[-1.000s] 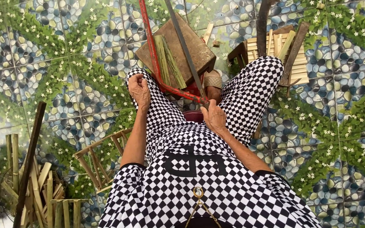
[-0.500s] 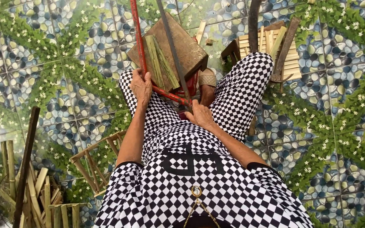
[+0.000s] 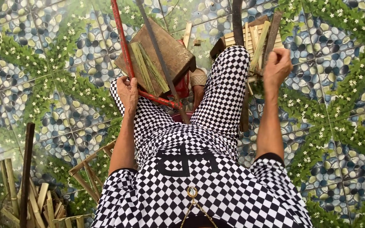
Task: Assembling a small wooden frame by sawing bamboo strips and fitting them together on the floor.
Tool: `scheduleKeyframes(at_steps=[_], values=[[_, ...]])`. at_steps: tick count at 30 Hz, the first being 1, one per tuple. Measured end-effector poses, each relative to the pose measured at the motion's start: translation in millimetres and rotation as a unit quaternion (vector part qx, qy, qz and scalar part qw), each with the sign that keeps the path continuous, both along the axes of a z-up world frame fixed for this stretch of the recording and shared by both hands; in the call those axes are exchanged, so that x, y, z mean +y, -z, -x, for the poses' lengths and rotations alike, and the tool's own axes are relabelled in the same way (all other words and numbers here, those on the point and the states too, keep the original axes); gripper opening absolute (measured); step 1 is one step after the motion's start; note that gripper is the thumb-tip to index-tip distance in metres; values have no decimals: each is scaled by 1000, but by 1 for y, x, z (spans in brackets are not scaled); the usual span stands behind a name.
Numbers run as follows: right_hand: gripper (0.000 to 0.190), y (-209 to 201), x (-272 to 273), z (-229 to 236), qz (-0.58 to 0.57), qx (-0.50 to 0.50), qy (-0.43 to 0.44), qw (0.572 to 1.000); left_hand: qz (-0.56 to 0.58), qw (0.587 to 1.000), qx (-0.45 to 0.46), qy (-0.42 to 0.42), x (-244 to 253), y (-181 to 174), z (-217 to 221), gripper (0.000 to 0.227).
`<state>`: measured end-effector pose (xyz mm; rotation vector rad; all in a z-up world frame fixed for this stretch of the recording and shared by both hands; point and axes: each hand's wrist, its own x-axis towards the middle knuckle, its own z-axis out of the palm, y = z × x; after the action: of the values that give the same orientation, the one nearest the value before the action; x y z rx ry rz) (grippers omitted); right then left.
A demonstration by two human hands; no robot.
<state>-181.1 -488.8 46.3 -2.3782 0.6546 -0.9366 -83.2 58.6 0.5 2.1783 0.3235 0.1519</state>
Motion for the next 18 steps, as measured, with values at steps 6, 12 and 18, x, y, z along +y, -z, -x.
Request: scheduleKeyframes(at_steps=[6,12,18], values=[[13,107,-44,10,-26,228,-11,973,61,998,-23,-11,5,11,-2,37],[54,134,-19,-15,-86,385,32,918,99,995,-22,-10,7,8,3,31],[60,160,-41,-35,-211,415,66,883,116,993,-29,8,10,4,8,30]])
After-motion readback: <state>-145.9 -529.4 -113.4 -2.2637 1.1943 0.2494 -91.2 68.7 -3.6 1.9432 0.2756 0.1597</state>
